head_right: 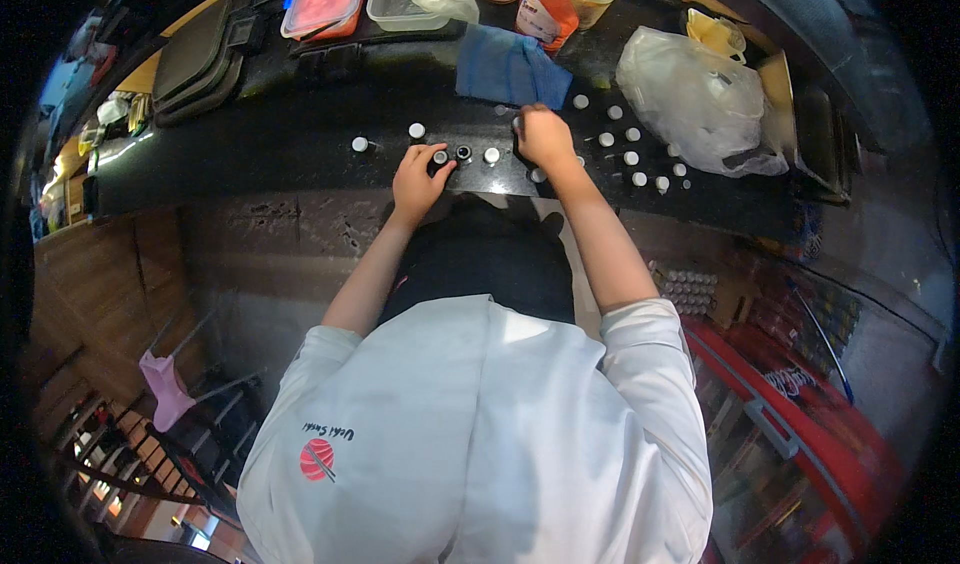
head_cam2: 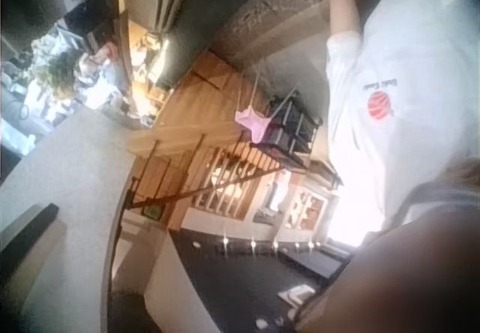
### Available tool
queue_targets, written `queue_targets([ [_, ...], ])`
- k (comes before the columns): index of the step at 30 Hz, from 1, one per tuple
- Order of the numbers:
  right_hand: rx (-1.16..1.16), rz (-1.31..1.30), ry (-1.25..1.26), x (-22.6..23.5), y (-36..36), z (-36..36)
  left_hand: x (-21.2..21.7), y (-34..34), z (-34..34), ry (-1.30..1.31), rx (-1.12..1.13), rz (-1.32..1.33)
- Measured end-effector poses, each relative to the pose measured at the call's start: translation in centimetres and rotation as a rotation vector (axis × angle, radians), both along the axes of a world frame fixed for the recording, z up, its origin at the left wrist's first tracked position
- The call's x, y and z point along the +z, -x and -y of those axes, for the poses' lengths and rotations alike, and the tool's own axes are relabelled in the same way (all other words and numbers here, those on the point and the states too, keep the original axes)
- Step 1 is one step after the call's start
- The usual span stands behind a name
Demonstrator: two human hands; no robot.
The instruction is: The person repeatedly picks small jars and white caps from a countertop, screws the caps onto the jars, and places the sealed jars into a metal tray. The person also retrieves a tray from a refrigerator and later pours a dark liquid from a container into a small jar.
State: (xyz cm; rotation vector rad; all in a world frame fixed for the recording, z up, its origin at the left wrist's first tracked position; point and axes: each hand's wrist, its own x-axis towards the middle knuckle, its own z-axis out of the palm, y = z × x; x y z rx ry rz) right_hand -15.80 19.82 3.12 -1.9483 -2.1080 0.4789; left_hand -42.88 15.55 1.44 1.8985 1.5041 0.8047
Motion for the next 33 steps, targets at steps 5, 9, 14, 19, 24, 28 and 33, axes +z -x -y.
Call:
queue_targets([
  [5, -0.049, -0.443, -0.061, 4.7, 1.2, 0.9, 0.0, 0.9, 0.8, -0.099, 0.006, 0.145],
  [9, 0.062, -0.654, -0.028, 11.3, 3.2, 2.6, 4.8, 0.8, 1.9, -0.046, 0.006, 0.288],
  [14, 0.344, -0.682, 0.095, 17.7, 6.8, 3.4, 9.2, 0.5, 2.1, -0.110, -0.070, 0.367],
  [19, 0.589, -0.591, 0.043, 21.0, 8.6, 3.1, 13.5, 0.0, 1.7, -0.108, -0.210, 0.479],
  [24, 0.668, -0.480, 0.080, 23.5, 8.9, 3.3, 14.1, 0.7, 1.7, -0.031, -0.225, 0.410],
  [28, 0.691, -0.447, 0.090, 24.4, 9.2, 3.6, 15.5, 0.3, 2.1, 0.071, -0.194, 0.363],
  [33, 0.712, -0.369, 0.105, 25.2, 9.6, 4.4, 15.6, 0.7, 2.4, 0.095, -0.200, 0.330],
])
